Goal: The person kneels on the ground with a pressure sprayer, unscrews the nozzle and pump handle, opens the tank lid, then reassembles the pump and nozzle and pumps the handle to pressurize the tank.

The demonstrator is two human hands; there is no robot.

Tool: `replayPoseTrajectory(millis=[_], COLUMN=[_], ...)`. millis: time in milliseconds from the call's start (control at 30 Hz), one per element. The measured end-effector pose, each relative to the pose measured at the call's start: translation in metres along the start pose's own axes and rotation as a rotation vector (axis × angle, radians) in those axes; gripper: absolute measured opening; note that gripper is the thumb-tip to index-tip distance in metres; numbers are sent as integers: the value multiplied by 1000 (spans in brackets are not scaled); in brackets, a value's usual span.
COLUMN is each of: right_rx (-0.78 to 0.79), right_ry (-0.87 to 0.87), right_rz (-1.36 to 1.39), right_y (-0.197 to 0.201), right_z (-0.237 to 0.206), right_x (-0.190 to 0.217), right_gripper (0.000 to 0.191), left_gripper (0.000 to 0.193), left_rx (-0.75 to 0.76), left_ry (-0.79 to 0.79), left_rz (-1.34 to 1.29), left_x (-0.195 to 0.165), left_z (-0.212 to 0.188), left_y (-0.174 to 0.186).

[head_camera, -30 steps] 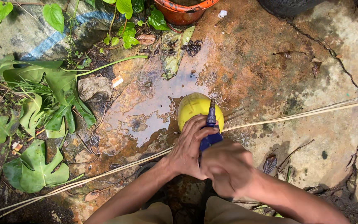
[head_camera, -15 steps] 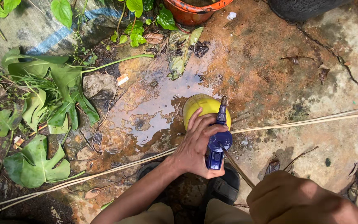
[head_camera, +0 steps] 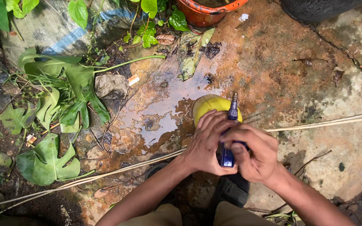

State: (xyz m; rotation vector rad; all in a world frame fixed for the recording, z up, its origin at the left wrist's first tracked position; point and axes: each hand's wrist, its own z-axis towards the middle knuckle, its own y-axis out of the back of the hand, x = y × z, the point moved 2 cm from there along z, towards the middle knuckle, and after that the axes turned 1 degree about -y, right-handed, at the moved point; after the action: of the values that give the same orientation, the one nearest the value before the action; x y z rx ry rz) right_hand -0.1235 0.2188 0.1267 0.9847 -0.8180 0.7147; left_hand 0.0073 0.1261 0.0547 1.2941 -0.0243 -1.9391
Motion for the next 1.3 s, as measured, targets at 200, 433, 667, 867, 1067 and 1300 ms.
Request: replayPoseTrajectory(millis=[200, 433, 667, 867, 1067, 1300], right_rx=[-189, -98, -98, -100, -95, -89], right_ry=[-294, -346, -542, -488, -426, -520], right_rz=[-188, 190, 306, 302, 338, 279], right_y=[-24, -43, -54, -53, -50, -48], right_z=[-59, -96, -108, -108, -103, -102], right_x=[-19, -24, -35, -32, -27, -28], right_gripper=[45, 43, 21, 20, 24, 27], left_gripper=[112, 114, 112, 111, 115, 115], left_rx=[49, 177, 190, 187, 175, 187], left_ry=[88, 69, 81, 67, 66, 72], left_rz=[-86, -44, -1, -22, -37, -16], left_x=[1, 9, 11, 9, 9, 10], left_z=[12, 8, 4, 3, 3, 2], left_y=[8, 16, 13, 13, 13, 11])
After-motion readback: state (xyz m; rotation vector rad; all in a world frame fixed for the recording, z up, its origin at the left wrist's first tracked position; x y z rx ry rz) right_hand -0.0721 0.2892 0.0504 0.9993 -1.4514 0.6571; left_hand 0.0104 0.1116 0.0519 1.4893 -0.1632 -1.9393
